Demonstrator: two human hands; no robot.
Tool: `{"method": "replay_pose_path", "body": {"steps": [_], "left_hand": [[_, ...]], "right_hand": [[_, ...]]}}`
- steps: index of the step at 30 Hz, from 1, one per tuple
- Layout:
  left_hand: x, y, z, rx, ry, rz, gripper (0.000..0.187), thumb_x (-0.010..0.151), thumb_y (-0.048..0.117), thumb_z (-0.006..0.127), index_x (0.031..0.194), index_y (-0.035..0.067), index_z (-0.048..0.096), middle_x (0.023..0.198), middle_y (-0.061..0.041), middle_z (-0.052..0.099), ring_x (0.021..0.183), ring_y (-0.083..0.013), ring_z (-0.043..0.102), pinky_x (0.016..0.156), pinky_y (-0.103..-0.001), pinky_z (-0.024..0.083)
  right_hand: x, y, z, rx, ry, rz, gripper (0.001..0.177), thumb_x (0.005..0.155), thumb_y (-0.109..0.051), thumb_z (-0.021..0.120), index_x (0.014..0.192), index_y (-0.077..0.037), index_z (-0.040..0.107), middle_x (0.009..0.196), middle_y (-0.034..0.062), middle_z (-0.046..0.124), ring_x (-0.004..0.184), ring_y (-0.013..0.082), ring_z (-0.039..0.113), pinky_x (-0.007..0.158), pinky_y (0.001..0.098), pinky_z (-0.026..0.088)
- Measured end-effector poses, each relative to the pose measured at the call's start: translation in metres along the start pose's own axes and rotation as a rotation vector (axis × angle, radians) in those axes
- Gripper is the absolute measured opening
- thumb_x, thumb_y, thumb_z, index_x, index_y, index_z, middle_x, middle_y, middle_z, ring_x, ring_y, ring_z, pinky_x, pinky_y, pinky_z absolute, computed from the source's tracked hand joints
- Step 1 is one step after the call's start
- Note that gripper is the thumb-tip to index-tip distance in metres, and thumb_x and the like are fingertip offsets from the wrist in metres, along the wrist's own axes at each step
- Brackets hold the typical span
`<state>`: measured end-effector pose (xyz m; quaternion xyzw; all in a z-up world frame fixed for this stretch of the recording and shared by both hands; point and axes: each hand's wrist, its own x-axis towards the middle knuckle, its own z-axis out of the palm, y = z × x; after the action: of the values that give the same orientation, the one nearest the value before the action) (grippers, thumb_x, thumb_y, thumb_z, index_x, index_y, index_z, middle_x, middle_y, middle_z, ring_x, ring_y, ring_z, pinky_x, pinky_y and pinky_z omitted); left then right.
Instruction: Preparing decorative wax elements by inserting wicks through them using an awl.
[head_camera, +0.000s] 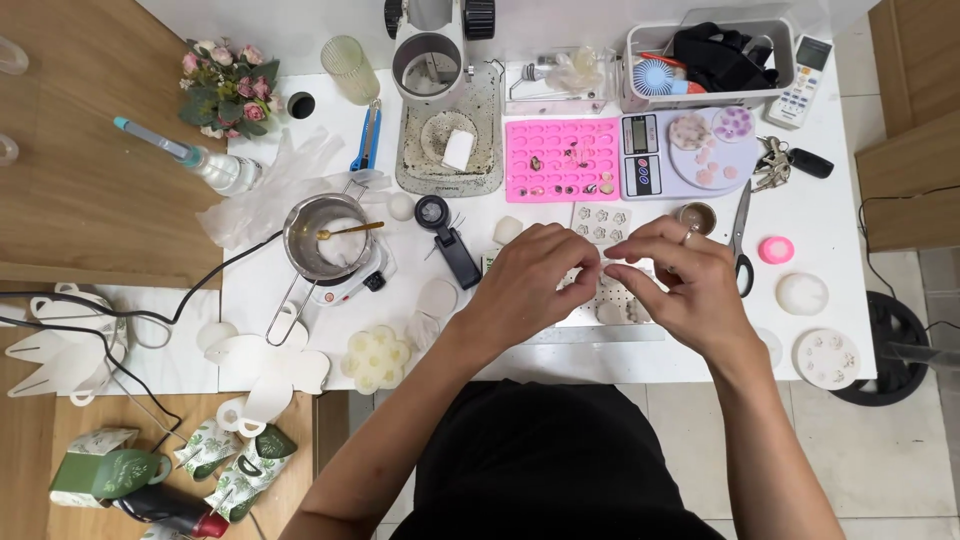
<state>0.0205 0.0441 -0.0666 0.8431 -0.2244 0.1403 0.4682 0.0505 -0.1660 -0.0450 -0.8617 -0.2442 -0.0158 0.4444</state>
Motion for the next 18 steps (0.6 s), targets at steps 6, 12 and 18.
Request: {"method": "replay_pose_path", "body": {"steps": [6, 12, 18], "left_hand": [[0.003, 0.014, -0.011, 0.009, -0.02, 0.027, 0.015, 0.085, 0.007, 0.075, 0.094, 0.006, 0.062, 0.094, -0.009, 0.067, 0.093, -0.0281, 0.066, 0.087, -0.042, 0.053], [0.004, 0.017, -0.014, -0.004, -0.012, 0.074, 0.016, 0.087, 0.006, 0.074, 0.095, 0.006, 0.061, 0.096, -0.008, 0.067, 0.097, -0.0284, 0.066, 0.09, -0.042, 0.053], [0.008, 0.023, -0.019, -0.019, -0.026, 0.103, 0.017, 0.086, 0.004, 0.074, 0.095, 0.006, 0.06, 0.093, -0.006, 0.065, 0.095, -0.0269, 0.065, 0.087, -0.041, 0.053]], "right_hand": [[-0.002, -0.011, -0.009, -0.085, 0.005, -0.144, 0.015, 0.086, -0.003, 0.081, 0.099, -0.005, 0.076, 0.088, 0.0038, 0.07, 0.068, 0.0116, 0.063, 0.061, 0.0261, 0.049], [-0.002, -0.023, -0.012, -0.173, 0.022, -0.193, 0.011, 0.085, -0.002, 0.08, 0.095, -0.004, 0.076, 0.086, 0.0061, 0.07, 0.064, 0.0155, 0.064, 0.057, 0.028, 0.05], [-0.003, -0.023, -0.014, -0.137, 0.035, -0.242, 0.01, 0.087, 0.001, 0.079, 0.096, -0.003, 0.074, 0.088, 0.0065, 0.069, 0.067, 0.016, 0.066, 0.059, 0.0285, 0.051]]}}
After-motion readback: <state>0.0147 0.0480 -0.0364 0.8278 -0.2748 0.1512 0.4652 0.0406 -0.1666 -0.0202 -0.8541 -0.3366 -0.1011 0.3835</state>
